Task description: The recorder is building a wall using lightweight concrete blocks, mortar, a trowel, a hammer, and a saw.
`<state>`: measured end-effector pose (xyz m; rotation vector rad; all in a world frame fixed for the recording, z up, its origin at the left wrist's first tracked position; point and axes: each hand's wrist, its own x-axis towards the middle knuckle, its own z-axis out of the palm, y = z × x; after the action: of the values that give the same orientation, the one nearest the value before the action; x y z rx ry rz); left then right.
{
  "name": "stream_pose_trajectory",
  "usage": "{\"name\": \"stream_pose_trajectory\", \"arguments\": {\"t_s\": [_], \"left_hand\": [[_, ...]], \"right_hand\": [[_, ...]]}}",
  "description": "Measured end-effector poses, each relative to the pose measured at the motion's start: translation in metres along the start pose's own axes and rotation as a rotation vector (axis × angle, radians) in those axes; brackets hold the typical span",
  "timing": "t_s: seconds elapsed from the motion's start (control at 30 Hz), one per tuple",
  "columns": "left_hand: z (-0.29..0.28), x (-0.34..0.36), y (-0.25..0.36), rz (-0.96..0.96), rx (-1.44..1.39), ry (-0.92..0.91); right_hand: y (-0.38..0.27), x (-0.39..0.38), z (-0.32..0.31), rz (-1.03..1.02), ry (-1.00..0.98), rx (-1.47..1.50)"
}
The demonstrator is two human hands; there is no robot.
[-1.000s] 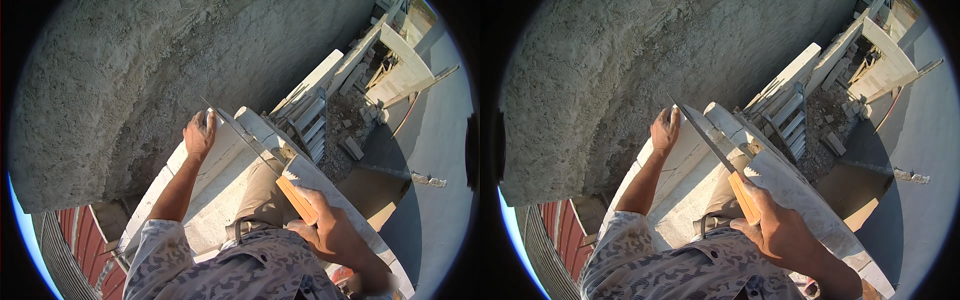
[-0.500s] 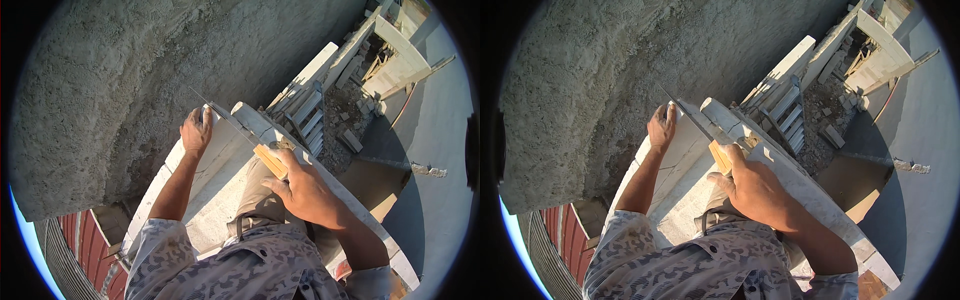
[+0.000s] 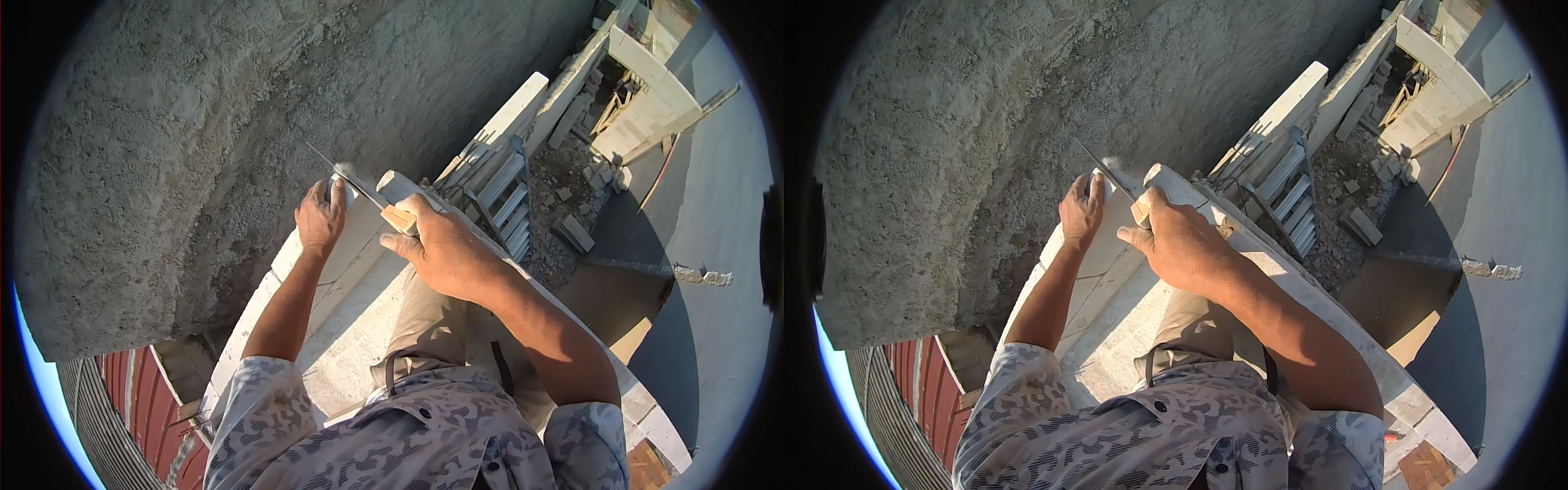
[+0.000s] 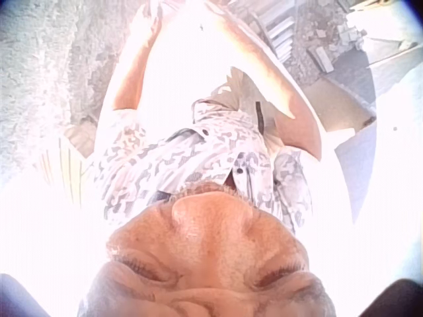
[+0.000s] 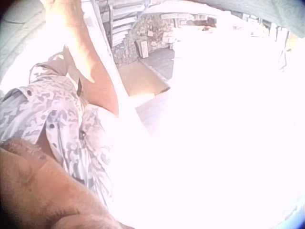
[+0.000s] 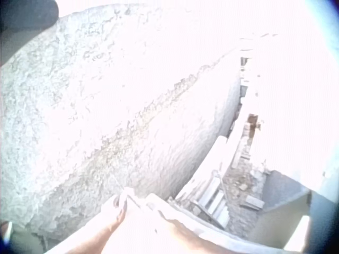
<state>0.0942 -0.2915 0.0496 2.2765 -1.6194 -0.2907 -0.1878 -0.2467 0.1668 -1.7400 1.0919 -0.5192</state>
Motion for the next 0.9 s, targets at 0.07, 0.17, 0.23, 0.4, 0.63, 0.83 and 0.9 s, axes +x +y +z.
{"name": "stream_pose_trajectory", "arguments": {"t_s": [0.07, 0.17, 0.23, 0.4, 0.63, 0.83, 0.9], "left_hand": [[-0.009, -0.002, -0.011, -0.020, 0.021, -0.016], [-0.034, -0.008, -0.014, -0.051, 0.051, -0.007], [-0.042, -0.010, 0.006, -0.059, 0.095, -0.038], [-0.010, -0.004, 0.002, 0.033, 0.014, 0.054], [-0.028, -0.004, -0.009, 0.019, 0.059, 0.031], [-0.015, -0.007, -0.003, 0.035, 0.048, 0.062], [-0.012, 0.000, -0.020, 0.026, 0.040, 0.046]], "right_hand": [[0.001, -0.017, 0.001, 0.027, -0.011, 0.045], [-0.012, -0.094, -0.032, 0.092, -0.092, 0.115], [-0.021, -0.134, -0.049, 0.008, -0.043, 0.155], [0.002, -0.018, -0.009, 0.131, -0.065, 0.086], [0.019, -0.023, 0.010, -0.180, 0.279, -0.075], [0.010, -0.037, 0.012, -0.127, 0.120, -0.259], [-0.007, -0.065, 0.001, -0.097, 0.041, -0.247]]}}
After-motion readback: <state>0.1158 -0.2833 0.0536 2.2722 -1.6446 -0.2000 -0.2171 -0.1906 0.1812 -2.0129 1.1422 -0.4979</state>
